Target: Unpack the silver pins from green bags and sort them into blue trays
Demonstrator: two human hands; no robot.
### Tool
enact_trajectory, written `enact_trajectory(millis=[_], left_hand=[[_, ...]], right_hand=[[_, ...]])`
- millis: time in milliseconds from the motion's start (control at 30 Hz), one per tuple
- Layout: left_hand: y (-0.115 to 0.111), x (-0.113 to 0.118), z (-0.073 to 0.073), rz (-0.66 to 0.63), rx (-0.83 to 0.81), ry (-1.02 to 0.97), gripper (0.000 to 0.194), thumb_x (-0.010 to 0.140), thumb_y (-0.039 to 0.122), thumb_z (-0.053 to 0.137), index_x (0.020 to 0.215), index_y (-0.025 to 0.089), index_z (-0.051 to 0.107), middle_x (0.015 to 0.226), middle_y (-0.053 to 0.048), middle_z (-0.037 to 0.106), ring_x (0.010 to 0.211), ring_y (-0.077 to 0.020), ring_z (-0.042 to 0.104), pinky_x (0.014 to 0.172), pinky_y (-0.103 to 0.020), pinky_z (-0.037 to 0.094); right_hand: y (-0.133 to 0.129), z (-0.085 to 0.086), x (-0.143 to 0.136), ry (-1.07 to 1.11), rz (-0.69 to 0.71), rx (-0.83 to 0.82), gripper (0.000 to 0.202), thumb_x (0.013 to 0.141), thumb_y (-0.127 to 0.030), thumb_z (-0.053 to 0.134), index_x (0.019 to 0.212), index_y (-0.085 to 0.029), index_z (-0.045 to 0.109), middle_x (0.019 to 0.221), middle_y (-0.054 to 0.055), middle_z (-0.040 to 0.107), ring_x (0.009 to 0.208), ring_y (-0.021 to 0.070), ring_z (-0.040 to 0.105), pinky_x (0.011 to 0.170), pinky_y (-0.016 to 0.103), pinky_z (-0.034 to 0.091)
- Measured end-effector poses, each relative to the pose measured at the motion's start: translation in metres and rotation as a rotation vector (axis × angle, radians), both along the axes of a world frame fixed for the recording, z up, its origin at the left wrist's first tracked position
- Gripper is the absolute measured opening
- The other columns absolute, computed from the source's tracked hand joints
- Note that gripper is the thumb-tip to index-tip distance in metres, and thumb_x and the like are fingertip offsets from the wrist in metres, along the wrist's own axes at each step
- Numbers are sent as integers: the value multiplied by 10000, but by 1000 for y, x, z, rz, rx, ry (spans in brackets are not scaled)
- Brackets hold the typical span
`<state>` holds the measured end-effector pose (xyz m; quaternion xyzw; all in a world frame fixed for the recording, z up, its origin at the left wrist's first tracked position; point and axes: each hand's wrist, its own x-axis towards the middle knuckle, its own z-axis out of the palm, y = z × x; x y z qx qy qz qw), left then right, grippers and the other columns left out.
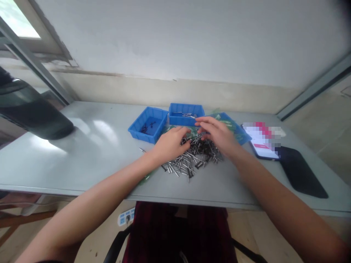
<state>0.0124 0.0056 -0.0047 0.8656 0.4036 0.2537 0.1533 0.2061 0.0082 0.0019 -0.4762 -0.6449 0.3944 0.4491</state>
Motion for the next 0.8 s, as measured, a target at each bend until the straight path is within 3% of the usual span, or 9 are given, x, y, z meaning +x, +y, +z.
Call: enact_trajectory(millis=[67,233,367,433,567,700,800], left_hand=[[0,-1,-1,-42,30,98,265,866,264,501,1087,156,600,1029,-105,646,979,-246,595,801,-387,494],[0,0,-4,-134,133,245,247,873,262,489,1014,153,659,914,-92,654,899,-241,608,764,-371,484],[2,-1,-5,-126,131,279,241,853,238,506,1015,163,669,925,-90,663,907,-241,608,748,-363,477],[3,-2,-5,-133,129,287,221,847,216,501,972,167,677,915,-88,665,902,-236,610,753,-363,474],[2,-2,-3,-138,136,307,216,850,186,477,933,159,674,911,-91,664,886,-231,611,757,-367,473],[3,-1,-2,-130,127,314,215,843,146,461,899,153,668,916,-92,668,881,-227,613,757,-365,472],[5,-1,-2,-117,100,300,212,846,149,459,868,161,669,896,-81,669,853,-219,614,726,-350,468]], right_hand=[[8,2,-3,40,34,-69,281,886,-404,528,1112,-266,620,1189,75,618,919,184,644,610,263,546],[42,9,-10,-48,-31,-127,342,869,-307,551,1201,-227,576,1227,118,613,971,212,654,622,258,576],[55,7,-11,-98,-68,-47,499,875,-254,508,1367,-257,425,1348,125,529,921,191,676,632,261,579],[48,4,-9,-143,-118,61,446,879,-234,486,1325,-241,464,1268,113,582,881,183,678,620,272,567],[16,-8,-6,-270,-51,273,245,889,-300,516,1097,-204,606,989,68,678,847,185,658,691,314,540],[-8,-10,-6,-533,90,447,192,900,-223,470,1005,-202,630,954,56,683,857,179,630,774,334,491],[-12,-4,-5,-645,144,478,193,898,-178,440,956,-204,622,948,53,665,891,183,608,795,325,458]])
